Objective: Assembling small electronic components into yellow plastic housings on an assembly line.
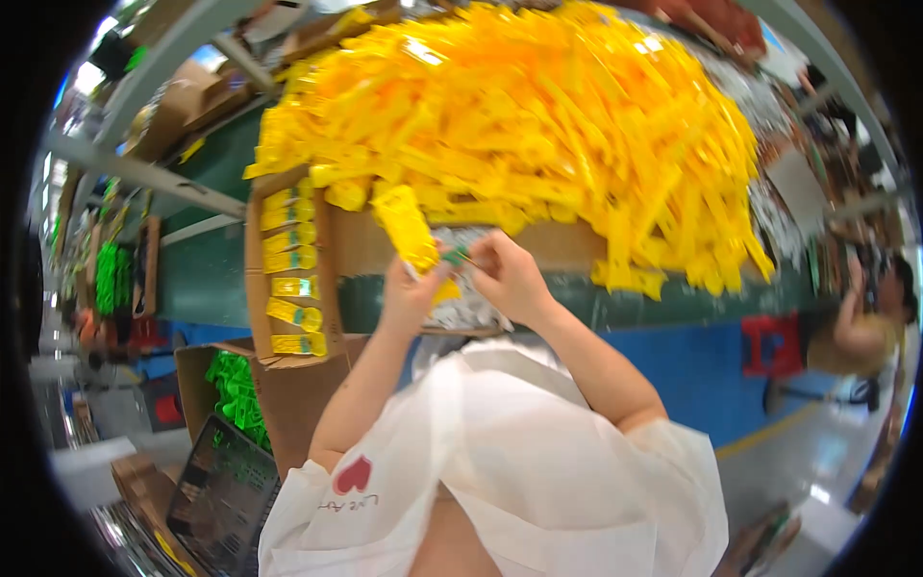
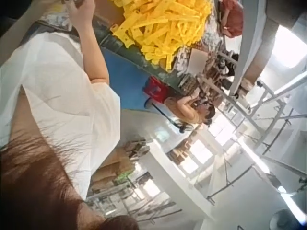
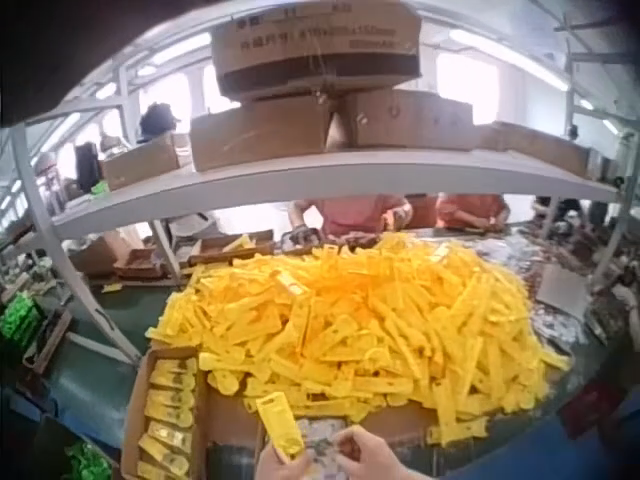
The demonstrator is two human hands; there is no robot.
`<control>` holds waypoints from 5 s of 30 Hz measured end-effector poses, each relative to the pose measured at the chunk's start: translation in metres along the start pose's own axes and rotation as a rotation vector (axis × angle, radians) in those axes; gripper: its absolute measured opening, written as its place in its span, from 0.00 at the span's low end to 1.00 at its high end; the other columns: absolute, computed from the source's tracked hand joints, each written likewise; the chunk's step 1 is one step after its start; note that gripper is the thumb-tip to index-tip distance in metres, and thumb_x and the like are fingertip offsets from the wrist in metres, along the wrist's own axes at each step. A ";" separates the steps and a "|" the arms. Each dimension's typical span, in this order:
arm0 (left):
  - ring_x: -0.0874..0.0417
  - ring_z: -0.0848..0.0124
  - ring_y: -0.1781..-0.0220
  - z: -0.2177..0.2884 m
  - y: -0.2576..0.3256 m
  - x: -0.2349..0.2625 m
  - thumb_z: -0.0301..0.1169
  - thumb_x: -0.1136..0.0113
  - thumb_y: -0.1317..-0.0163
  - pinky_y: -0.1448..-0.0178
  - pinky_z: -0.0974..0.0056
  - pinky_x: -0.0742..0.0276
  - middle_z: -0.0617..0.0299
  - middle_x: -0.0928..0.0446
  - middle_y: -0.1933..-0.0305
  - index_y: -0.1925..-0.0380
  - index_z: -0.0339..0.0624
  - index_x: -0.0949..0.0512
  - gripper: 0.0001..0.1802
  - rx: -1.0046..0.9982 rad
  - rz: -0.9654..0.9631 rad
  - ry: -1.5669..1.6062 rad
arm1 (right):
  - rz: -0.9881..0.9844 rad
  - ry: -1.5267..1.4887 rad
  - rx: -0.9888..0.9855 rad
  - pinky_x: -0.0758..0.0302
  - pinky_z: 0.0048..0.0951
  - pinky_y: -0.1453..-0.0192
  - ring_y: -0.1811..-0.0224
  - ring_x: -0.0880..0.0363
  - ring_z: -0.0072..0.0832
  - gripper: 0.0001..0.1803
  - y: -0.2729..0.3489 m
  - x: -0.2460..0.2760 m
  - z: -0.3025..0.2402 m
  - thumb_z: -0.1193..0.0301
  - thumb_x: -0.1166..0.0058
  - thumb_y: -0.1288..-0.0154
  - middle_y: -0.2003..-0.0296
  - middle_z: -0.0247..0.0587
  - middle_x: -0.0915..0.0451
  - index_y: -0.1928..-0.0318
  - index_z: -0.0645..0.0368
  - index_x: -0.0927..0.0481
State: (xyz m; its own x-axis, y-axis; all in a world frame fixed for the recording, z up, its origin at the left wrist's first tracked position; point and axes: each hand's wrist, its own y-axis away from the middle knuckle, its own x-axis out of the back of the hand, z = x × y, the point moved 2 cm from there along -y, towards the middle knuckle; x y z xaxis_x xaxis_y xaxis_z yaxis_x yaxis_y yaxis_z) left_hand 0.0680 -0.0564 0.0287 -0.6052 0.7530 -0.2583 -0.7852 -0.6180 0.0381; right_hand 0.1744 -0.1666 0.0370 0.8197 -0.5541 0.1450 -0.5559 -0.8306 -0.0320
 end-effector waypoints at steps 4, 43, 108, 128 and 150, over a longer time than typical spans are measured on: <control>0.22 0.71 0.63 0.020 -0.005 -0.001 0.22 0.45 0.46 0.58 0.69 0.26 0.56 0.25 0.61 0.57 0.35 0.35 0.16 0.153 -0.117 0.004 | -0.090 -0.369 -0.260 0.35 0.17 0.74 0.77 0.32 0.14 0.09 -0.006 0.004 -0.015 0.76 0.50 0.45 0.77 0.31 0.28 0.64 0.63 0.33; 0.25 0.71 0.62 -0.004 0.004 -0.003 0.60 0.71 0.41 0.57 0.69 0.28 0.58 0.28 0.61 0.52 0.36 0.34 0.36 0.376 -0.074 0.302 | 0.022 -0.162 -0.094 0.34 0.15 0.83 0.86 0.29 0.15 0.07 0.031 -0.030 -0.023 0.74 0.52 0.40 0.84 0.33 0.27 0.72 0.59 0.36; 0.27 0.76 0.60 0.013 0.026 -0.002 0.32 0.59 0.36 0.57 0.73 0.29 0.58 0.31 0.58 0.50 0.36 0.42 0.17 0.012 -0.189 -0.413 | -0.111 -0.330 -0.398 0.27 0.24 0.57 0.63 0.26 0.22 0.12 0.013 -0.019 0.009 0.75 0.50 0.42 0.66 0.41 0.25 0.59 0.65 0.33; 0.35 0.73 0.47 0.012 0.022 -0.003 0.21 0.61 0.39 0.42 0.70 0.41 0.59 0.36 0.50 0.45 0.35 0.45 0.21 0.273 -0.446 -0.141 | -0.159 -0.550 -0.354 0.29 0.24 0.53 0.61 0.28 0.20 0.16 0.016 -0.023 0.006 0.78 0.55 0.44 0.63 0.37 0.29 0.53 0.63 0.35; 0.28 0.65 0.49 -0.011 0.025 0.014 0.37 0.61 0.35 0.45 0.61 0.31 0.57 0.32 0.50 0.47 0.39 0.39 0.19 0.516 -0.126 0.670 | 0.152 0.399 0.182 0.28 0.22 0.72 0.76 0.27 0.26 0.14 0.016 -0.036 -0.014 0.75 0.41 0.52 0.75 0.39 0.31 0.66 0.63 0.31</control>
State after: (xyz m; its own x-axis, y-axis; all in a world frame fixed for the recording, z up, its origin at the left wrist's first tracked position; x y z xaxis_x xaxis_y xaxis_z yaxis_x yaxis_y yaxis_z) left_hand 0.0414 -0.0639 0.0150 -0.4318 0.4159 -0.8004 -0.9012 -0.2362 0.3634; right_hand 0.1347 -0.1592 0.0448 0.5936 -0.6359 0.4932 -0.6033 -0.7572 -0.2503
